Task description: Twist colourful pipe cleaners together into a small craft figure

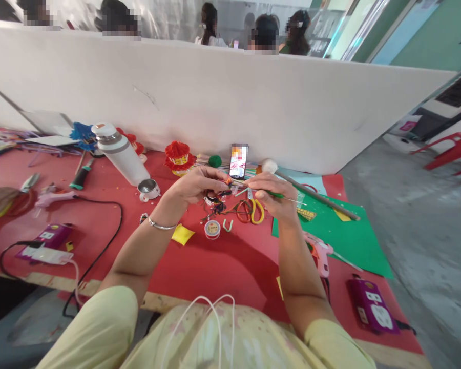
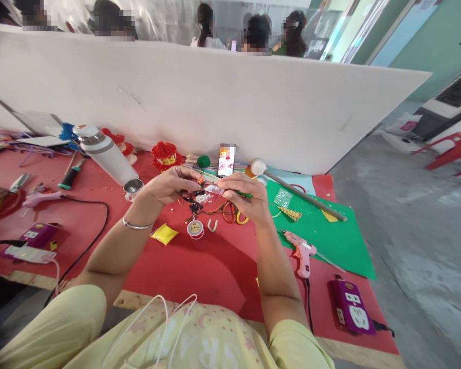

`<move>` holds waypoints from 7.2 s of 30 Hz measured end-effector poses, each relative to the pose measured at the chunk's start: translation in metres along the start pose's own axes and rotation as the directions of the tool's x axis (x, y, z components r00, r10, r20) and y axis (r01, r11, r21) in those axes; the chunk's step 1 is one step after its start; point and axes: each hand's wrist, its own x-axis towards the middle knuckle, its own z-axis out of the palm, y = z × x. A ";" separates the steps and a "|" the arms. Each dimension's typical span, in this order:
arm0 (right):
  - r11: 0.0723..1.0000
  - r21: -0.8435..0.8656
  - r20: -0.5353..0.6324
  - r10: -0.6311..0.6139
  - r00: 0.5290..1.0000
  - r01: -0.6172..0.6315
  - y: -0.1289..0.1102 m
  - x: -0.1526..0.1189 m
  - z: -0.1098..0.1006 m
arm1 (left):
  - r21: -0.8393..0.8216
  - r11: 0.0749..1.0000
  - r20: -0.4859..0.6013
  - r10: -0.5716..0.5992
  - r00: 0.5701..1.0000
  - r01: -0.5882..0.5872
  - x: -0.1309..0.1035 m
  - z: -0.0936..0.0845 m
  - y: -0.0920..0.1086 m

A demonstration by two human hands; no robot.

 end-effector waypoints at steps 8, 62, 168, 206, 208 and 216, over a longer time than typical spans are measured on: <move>0.992 -0.076 -0.191 0.086 0.978 -0.102 -0.012 -0.003 0.004 | 0.028 0.998 -0.123 0.063 0.990 -0.060 -0.003 0.010 -0.001; 0.970 0.041 -0.547 0.224 0.807 -0.241 -0.008 -0.009 0.028 | -0.088 0.991 -0.252 0.075 0.965 -0.099 -0.001 0.043 -0.019; 0.867 0.386 -0.320 0.447 0.835 -0.316 0.049 -0.023 0.041 | -0.127 0.968 -0.280 0.176 0.944 -0.218 0.000 0.049 -0.024; 0.933 0.072 -0.368 0.352 0.860 -0.352 0.012 -0.009 0.039 | -0.184 0.950 -0.397 0.164 0.903 -0.253 0.010 0.057 -0.037; 0.924 0.084 -0.293 0.380 0.878 -0.372 0.013 -0.008 0.034 | -0.192 0.952 -0.362 0.158 0.919 -0.239 0.011 0.056 -0.039; 0.747 0.275 -0.099 0.649 0.755 -0.606 0.018 -0.007 0.020 | -0.076 0.952 -0.391 0.246 0.887 -0.297 0.017 0.058 -0.042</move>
